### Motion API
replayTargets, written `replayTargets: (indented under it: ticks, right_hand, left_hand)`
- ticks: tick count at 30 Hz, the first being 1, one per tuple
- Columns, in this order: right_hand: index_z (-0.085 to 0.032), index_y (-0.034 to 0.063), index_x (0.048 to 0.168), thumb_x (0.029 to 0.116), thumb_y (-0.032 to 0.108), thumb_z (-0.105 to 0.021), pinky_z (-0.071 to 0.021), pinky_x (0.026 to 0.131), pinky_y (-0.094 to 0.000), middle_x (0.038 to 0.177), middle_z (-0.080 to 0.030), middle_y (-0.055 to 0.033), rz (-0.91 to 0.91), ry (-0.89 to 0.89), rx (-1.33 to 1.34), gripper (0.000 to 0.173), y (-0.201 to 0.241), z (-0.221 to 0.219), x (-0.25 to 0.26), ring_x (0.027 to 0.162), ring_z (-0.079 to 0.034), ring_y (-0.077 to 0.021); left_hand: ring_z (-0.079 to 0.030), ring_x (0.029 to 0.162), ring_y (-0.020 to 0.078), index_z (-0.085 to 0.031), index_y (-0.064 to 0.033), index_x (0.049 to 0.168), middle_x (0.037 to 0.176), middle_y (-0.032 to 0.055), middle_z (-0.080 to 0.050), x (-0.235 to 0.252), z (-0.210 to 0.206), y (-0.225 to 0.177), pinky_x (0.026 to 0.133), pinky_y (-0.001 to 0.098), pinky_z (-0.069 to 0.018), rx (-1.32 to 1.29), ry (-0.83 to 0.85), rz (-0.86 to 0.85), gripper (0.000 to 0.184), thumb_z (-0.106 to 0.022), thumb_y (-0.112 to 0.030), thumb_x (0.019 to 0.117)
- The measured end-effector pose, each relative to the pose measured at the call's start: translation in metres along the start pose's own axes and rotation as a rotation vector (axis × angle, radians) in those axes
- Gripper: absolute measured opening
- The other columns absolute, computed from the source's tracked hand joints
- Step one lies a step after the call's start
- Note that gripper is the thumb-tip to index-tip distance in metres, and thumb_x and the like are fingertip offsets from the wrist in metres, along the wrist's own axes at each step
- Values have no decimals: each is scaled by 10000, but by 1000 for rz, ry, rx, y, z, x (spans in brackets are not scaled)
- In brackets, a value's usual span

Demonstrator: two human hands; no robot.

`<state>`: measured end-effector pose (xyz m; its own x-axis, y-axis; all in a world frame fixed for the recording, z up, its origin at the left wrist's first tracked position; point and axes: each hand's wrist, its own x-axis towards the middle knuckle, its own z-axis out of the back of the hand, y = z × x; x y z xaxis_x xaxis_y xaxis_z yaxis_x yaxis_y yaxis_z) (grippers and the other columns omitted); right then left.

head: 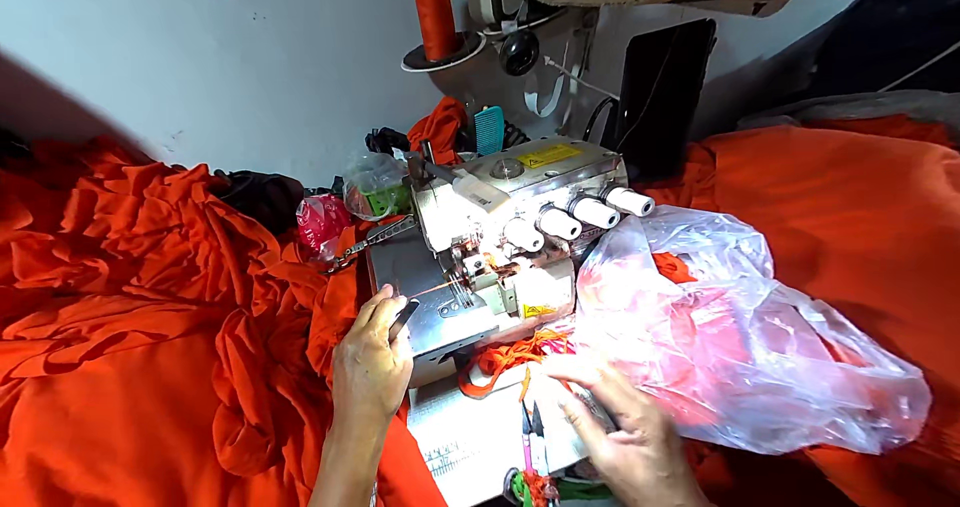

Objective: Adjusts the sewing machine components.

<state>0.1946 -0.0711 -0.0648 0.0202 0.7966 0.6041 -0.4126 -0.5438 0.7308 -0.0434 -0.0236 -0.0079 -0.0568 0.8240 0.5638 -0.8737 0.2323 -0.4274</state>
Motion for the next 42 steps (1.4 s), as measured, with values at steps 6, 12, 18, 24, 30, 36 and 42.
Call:
replayTargets:
  ticks: [6,12,18,24,30,36,42]
  right_hand:
    - [-663,-90,1149,996,100,-510,-563,876,-463,1153,-673,-256,134,-41,-433,287,0,89,102,1012,-678,-318]
    - [-675,-59,1089,1040,12,-499,-461,849,-664,1023,-673,-283,-358,256,-478,196,-79,124,203,973,-642,-429]
    - [-572,-77,1310,1047,11,-443,-431,1050,-317,1247,-631,-201,-213,621,-287,305,-113,107,197,1174,-588,-177]
    - [-572,63,1291,1086,64,-363,-465,840,-77,1053,-615,44,-479,530,96,293,-89,103,196,938,-561,101]
    - [-567,159,996,1119,230,-304,-490,581,-132,755,-579,93,-915,299,312,299,-69,88,207,650,-564,50]
    - [-582,199,982,1098,202,-330,-518,589,-134,765,-628,104,-851,325,456,277,-106,91,206,679,-610,50]
    - [-543,110,1284,1063,114,-405,-489,793,-108,1020,-609,67,-577,463,307,260,-131,96,212,906,-575,83]
  left_hand:
    - [-686,1159,311,-753,-21,1151,1296,150,-693,10,14,8,928,526,-547,-34,112,15,257,-608,-23,939]
    - [-697,838,298,-746,-25,1005,1005,158,-719,59,29,43,716,497,-564,116,-126,-106,167,-594,-91,991]
    - [-608,1181,483,-611,-1,1316,1226,286,-649,129,19,69,977,692,-431,288,579,337,360,-412,-220,1112]
    - [-612,755,246,-637,78,1127,914,185,-637,144,31,82,761,442,-527,-2,630,494,305,-463,-171,1100]
    - [-625,565,122,-609,25,909,696,66,-629,137,64,34,574,261,-564,-312,609,494,141,-562,-39,1026]
    - [-518,417,67,-655,-11,1139,683,46,-651,65,33,-29,377,197,-435,-418,669,328,147,-619,-57,1004]
    - [-421,425,-11,-657,-14,1137,725,-17,-657,78,30,-9,395,145,-349,-617,404,375,206,-469,-42,1058]
